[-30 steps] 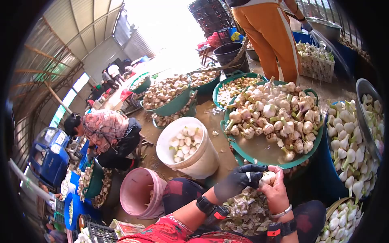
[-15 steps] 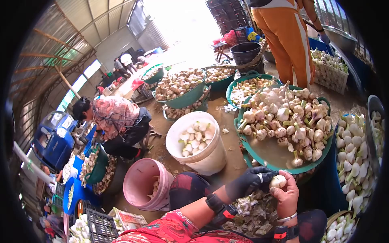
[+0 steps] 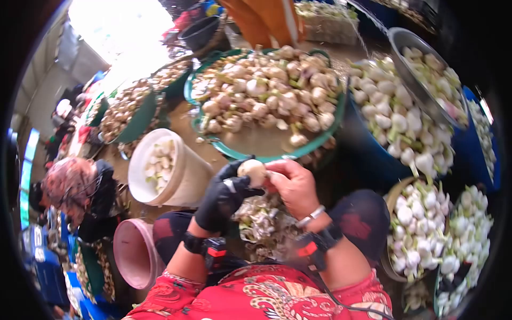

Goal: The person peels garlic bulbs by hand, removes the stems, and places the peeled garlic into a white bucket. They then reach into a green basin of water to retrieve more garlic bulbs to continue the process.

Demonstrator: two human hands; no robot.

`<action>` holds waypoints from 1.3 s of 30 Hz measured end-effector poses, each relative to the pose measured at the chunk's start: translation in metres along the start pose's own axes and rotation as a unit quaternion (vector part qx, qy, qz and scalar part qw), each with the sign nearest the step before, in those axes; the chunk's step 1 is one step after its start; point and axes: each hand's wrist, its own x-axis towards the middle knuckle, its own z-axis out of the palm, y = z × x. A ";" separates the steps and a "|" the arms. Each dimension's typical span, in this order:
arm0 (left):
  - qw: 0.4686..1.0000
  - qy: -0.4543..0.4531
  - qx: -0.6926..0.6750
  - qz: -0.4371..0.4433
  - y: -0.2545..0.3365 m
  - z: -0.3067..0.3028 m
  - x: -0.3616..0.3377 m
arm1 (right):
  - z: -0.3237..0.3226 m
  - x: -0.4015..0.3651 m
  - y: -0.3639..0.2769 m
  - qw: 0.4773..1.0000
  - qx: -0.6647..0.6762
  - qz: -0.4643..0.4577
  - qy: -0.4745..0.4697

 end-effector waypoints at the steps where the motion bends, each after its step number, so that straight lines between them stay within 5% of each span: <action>1: 1.000 -0.009 -0.022 -0.008 -0.001 0.000 0.000 | -0.001 0.000 0.003 1.000 0.021 -0.002 -0.004; 11: 0.997 0.045 0.041 0.037 -0.014 0.004 0.001 | 0.009 -0.005 0.001 0.997 -0.045 -0.058 0.029; 15: 0.987 0.044 0.139 0.064 -0.015 0.002 -0.005 | 0.011 -0.009 0.004 0.970 -0.188 -0.141 0.053; 17: 0.980 0.044 0.174 0.083 -0.014 0.003 -0.008 | 0.011 -0.010 0.005 0.906 -0.335 -0.251 0.053; 23: 0.943 0.023 0.317 0.101 -0.013 -0.002 -0.020 | 0.014 -0.017 0.017 0.896 -0.372 -0.225 0.087; 25: 0.982 0.022 0.186 0.005 -0.008 -0.001 -0.026 | 0.013 -0.017 0.023 0.955 -0.261 -0.123 0.069; 26: 0.982 0.023 0.187 0.005 -0.008 0.000 -0.028 | 0.011 -0.016 0.023 0.955 -0.260 -0.123 0.068; 28: 0.999 0.003 0.037 -0.015 -0.007 0.002 -0.033 | 0.007 -0.014 0.015 0.992 -0.098 0.029 0.068; 31: 0.999 0.031 0.042 0.015 -0.002 0.008 -0.034 | -0.008 -0.010 0.014 0.985 -0.106 0.100 0.088; 33: 0.999 0.027 0.030 0.009 -0.007 0.000 -0.030 | 0.005 -0.024 -0.003 0.999 -0.017 0.019 0.022; 36: 0.993 0.055 0.097 0.039 -0.010 0.004 -0.026 | 0.014 -0.024 -0.004 0.955 -0.229 -0.187 0.018; 39: 0.977 0.053 0.201 0.042 -0.014 0.000 -0.021 | 0.009 -0.021 -0.001 0.896 -0.376 -0.234 0.037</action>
